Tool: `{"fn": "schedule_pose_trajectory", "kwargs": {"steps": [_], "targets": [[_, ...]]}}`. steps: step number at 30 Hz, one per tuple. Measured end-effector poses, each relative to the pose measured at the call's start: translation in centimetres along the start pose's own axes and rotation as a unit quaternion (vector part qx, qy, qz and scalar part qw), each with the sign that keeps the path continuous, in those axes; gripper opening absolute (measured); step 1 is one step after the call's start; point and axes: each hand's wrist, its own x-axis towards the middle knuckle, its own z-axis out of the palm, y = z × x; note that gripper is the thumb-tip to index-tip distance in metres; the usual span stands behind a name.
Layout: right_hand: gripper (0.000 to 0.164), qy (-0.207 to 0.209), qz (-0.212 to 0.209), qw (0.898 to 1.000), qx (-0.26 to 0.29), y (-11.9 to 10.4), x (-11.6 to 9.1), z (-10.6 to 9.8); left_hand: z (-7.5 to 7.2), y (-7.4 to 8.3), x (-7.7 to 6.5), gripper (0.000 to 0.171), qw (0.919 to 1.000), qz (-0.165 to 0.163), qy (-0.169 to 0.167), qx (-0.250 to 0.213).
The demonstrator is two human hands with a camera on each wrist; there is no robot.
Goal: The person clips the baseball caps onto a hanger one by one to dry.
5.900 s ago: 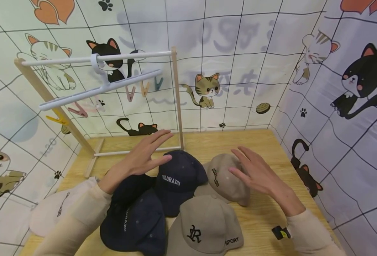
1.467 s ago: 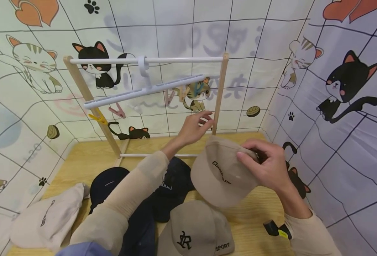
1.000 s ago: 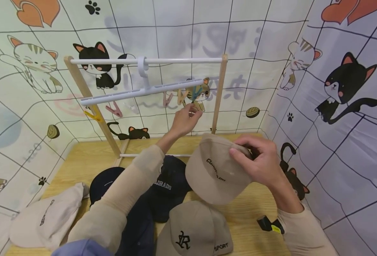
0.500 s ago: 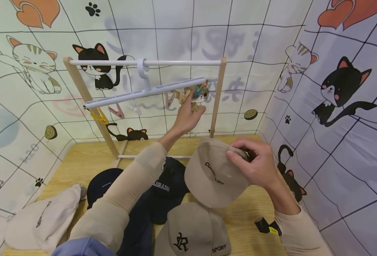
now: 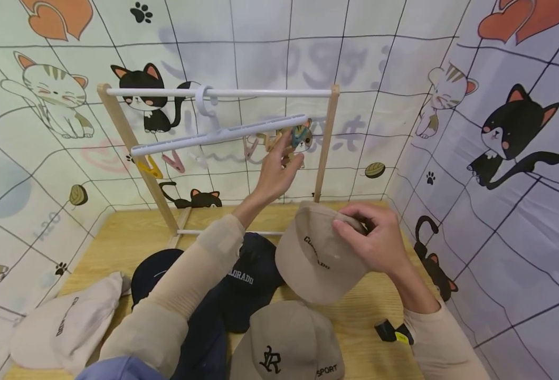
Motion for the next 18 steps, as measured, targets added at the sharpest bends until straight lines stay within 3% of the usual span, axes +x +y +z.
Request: {"fn": "schedule_pose_trajectory", "kwargs": {"steps": [9,18], "targets": [[0.016,0.014,0.032,0.999,-0.019,0.4,0.7,1.0,-0.3,1.1,-0.8,0.057,0.9987,0.033,0.039,-0.001],[0.013,0.018,0.066,0.996,-0.054,0.6,1.8,2.1,-0.4,3.0,-0.7,0.037,0.9921,0.095,0.079,0.022]]}}
